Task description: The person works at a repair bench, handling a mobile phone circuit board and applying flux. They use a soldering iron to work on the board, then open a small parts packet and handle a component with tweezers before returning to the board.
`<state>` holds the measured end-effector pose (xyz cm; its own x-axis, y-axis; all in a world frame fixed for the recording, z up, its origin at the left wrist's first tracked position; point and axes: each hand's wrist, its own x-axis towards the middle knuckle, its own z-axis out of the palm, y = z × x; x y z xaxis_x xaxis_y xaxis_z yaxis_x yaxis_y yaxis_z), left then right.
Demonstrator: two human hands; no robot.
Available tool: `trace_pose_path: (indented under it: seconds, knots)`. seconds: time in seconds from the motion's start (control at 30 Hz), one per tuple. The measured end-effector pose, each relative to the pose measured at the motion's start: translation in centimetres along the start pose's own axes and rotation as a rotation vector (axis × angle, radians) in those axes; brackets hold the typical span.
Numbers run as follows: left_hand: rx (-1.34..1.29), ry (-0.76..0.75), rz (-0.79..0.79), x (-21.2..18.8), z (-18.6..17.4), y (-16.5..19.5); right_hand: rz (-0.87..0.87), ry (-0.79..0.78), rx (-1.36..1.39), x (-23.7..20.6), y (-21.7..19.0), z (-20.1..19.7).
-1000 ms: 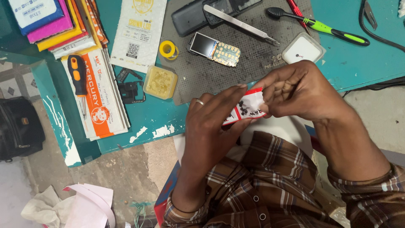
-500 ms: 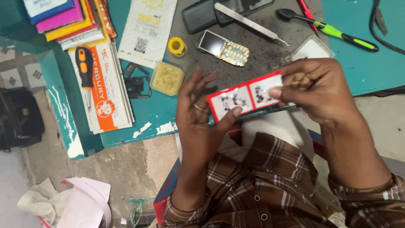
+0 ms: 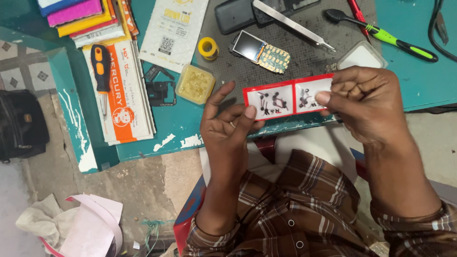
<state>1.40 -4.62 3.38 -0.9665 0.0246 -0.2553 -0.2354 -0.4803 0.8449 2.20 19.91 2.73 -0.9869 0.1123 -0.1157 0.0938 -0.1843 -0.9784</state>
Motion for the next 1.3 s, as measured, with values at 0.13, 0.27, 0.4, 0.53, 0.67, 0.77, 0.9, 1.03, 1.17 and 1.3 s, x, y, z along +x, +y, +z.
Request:
trace_pose_path:
  seconds: [0.13,0.27,0.4,0.53,0.67,0.77,0.9,1.03,1.17,1.3]
  knots:
    - [0.038,-0.128,0.047,-0.1,0.8,-1.1,0.074,0.015,-0.041,-0.4,-0.1,1.3]
    - [-0.107,-0.345,0.058,0.0,1.3,-2.7,0.107,0.001,0.084,-1.5,0.0,2.4]
    - [-0.081,-0.411,0.083,0.4,0.8,-3.6,0.084,-0.063,0.134,-2.2,-0.3,2.0]
    - [-0.126,-0.376,0.014,0.5,0.4,-3.8,0.086,-0.094,0.255,-2.6,-0.7,1.7]
    - [-0.163,-0.369,0.037,0.7,0.7,-3.7,0.055,-0.060,0.137,-2.5,-1.5,2.1]
    - [-0.283,-0.345,0.054,1.0,0.7,-3.8,-0.145,-0.001,-0.114,-1.1,-2.7,1.9]
    - [-0.483,-0.267,0.041,1.8,-0.6,-3.8,-0.602,0.012,-0.549,2.1,-4.4,-0.3]
    - [-0.641,-0.298,0.083,2.8,-2.0,-4.3,-0.757,0.045,-0.945,2.6,-4.7,-2.2]
    - [-0.710,-0.322,0.046,3.1,-2.8,-4.7,-0.681,0.115,-0.881,2.3,-4.4,-3.0]
    - [-0.682,-0.257,0.075,3.1,-2.8,-5.1,-0.698,0.124,-0.805,2.6,-4.7,-2.1]
